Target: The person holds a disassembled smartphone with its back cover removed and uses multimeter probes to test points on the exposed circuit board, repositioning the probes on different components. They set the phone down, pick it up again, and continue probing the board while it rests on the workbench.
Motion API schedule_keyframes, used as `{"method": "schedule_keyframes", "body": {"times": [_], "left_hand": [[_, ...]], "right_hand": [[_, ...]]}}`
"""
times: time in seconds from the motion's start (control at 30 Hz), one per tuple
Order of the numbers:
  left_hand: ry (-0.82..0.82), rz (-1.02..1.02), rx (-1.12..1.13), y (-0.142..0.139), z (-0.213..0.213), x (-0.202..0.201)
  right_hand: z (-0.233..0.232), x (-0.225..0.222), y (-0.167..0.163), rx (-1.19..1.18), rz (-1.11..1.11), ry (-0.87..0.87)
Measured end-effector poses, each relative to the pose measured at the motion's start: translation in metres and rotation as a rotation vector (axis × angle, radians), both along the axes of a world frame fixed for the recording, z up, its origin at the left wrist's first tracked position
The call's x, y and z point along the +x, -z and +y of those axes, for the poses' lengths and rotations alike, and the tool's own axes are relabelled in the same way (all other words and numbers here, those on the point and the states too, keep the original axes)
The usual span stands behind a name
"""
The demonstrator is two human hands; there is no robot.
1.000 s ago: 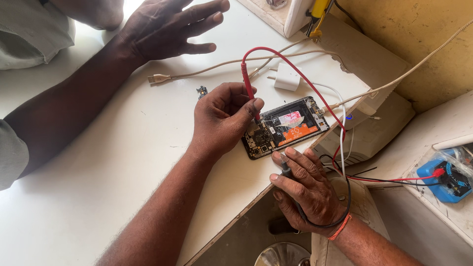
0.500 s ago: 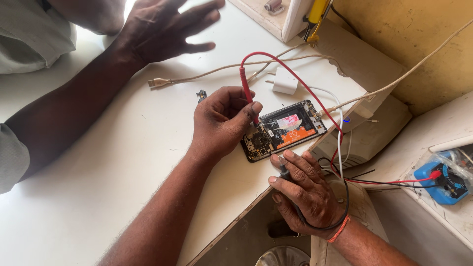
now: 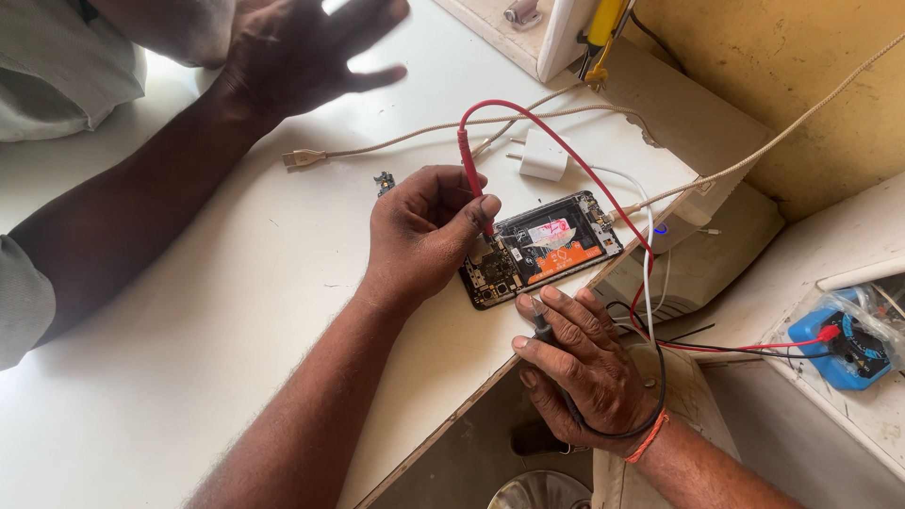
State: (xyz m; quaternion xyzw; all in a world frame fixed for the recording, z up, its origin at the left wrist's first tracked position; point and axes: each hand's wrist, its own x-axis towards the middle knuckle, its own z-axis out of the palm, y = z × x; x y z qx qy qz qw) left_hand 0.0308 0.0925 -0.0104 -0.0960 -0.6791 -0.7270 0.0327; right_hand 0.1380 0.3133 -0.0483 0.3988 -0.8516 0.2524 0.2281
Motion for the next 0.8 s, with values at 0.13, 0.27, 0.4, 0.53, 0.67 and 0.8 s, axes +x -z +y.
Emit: {"method": "schedule_keyframes", "body": {"times": [0.13,0.27,0.4,0.53,0.67,0.8], "left_hand": [[0.037,-0.031,0.046,-0.0001,-0.0015,-0.0003],[0.034,-0.032,0.002,-0.0007,-0.0020,0.0011],[0.030,-0.028,0.000,-0.0014,-0.0011,0.0015],[0.023,-0.026,-0.020,-0.0017,-0.0009,0.0010],[0.023,-0.029,-0.013,-0.0018,-0.0002,0.0006],[0.021,-0.029,-0.035,-0.0021,-0.0004,0.0008]], "right_hand": [[-0.0002,0.0001,-0.0001,-0.002,-0.001,-0.001],[-0.0007,0.0008,-0.0003,-0.002,-0.005,0.004],[-0.0006,0.0006,-0.0009,0.000,-0.008,0.004],[-0.0010,0.0007,-0.0008,-0.003,-0.009,0.006],[-0.0006,-0.0001,-0.0005,-0.005,-0.009,0.000],[-0.0012,0.0001,0.0002,-0.008,-0.011,0.006]]}}
